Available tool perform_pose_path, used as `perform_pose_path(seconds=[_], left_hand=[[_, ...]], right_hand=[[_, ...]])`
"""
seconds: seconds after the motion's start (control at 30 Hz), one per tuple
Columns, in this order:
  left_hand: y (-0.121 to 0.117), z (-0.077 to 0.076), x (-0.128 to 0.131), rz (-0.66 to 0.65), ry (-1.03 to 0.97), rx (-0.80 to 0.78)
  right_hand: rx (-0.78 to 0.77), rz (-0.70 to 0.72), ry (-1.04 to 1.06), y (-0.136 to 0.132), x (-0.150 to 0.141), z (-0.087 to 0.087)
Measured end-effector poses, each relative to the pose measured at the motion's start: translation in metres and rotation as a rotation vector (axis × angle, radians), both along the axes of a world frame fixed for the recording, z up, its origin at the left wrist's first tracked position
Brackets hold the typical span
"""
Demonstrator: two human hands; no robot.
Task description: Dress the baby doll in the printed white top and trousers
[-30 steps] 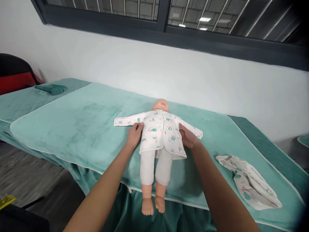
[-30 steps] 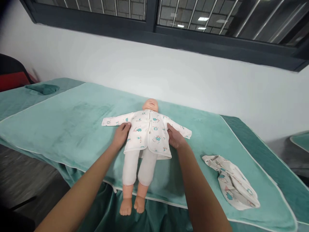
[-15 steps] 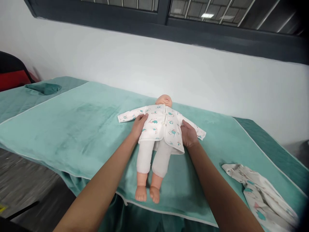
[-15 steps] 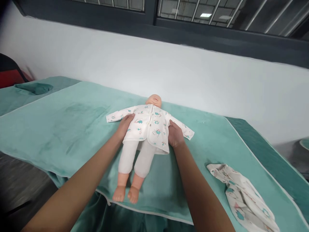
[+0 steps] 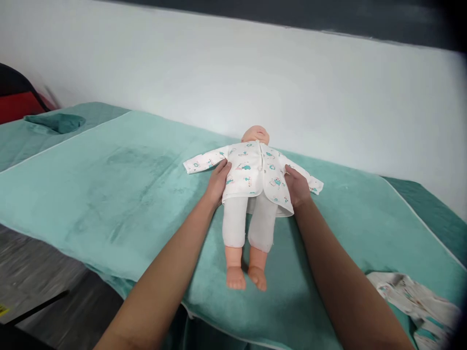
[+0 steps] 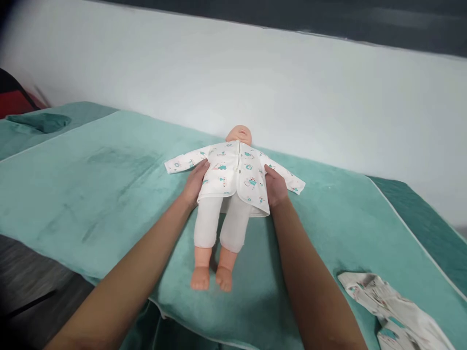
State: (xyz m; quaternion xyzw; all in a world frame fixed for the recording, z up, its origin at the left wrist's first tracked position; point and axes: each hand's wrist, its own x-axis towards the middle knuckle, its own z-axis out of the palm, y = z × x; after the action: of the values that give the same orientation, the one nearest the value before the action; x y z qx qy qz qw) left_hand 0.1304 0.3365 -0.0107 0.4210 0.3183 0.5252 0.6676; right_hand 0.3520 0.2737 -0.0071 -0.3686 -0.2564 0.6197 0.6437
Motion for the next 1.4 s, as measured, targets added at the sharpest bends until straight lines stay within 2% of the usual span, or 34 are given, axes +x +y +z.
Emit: perform_pose_path(seconds=[0.13, 0.27, 0.37, 0.47, 0.57, 0.63, 0.77, 0.9, 1.0, 1.13, 1.23, 1.33, 1.4], left_hand=[[-0.011, -0.003, -0.012, 0.113, 0.296, 0.130], [-0.027, -0.012, -0.028, 0.100, 0.445, 0.171], [-0.037, -0.018, -0.040, 0.025, 0.375, 0.163], [-0.041, -0.020, -0.047, -0.033, 0.171, 0.084], [-0.041, -0.019, -0.051, 0.009, -0.021, -0.016], [-0.041, -0.017, -0.052, 0.043, -0.064, -0.061], [-0.045, -0.016, -0.053, 0.101, -0.047, -0.015], [-0.056, -0.017, -0.059, 0.097, 0.008, 0.075], [-0.069, -0.017, -0.067, 0.085, 0.137, 0.160], [-0.096, -0.013, -0.082, 0.035, 0.242, 0.173], [-0.123, -0.010, -0.096, -0.022, 0.302, 0.190], [-0.151, -0.010, -0.108, -0.118, 0.383, 0.232], [-0.168, -0.010, -0.113, -0.179, 0.434, 0.280]], right_hand=[[-0.065, -0.053, -0.018, -0.007, -0.001, -0.004], [-0.132, -0.099, -0.020, -0.019, -0.011, -0.002], [-0.124, -0.113, -0.015, -0.030, -0.024, -0.001], [-0.048, -0.081, -0.013, -0.044, -0.036, -0.004], [-0.007, -0.073, -0.029, -0.062, -0.042, -0.010], [0.005, -0.091, -0.042, -0.076, -0.044, -0.014], [-0.012, -0.150, -0.029, -0.103, -0.049, -0.016], [-0.005, -0.232, -0.004, -0.135, -0.063, -0.012], [0.036, -0.278, 0.005, -0.168, -0.080, -0.009], [0.023, -0.383, -0.031, -0.223, -0.098, -0.015], [-0.036, -0.537, -0.244, -0.268, -0.099, -0.025], [-0.130, -0.683, -0.723, -0.308, -0.081, -0.032], [-0.136, -0.723, -1.098, -0.327, -0.058, -0.031]])
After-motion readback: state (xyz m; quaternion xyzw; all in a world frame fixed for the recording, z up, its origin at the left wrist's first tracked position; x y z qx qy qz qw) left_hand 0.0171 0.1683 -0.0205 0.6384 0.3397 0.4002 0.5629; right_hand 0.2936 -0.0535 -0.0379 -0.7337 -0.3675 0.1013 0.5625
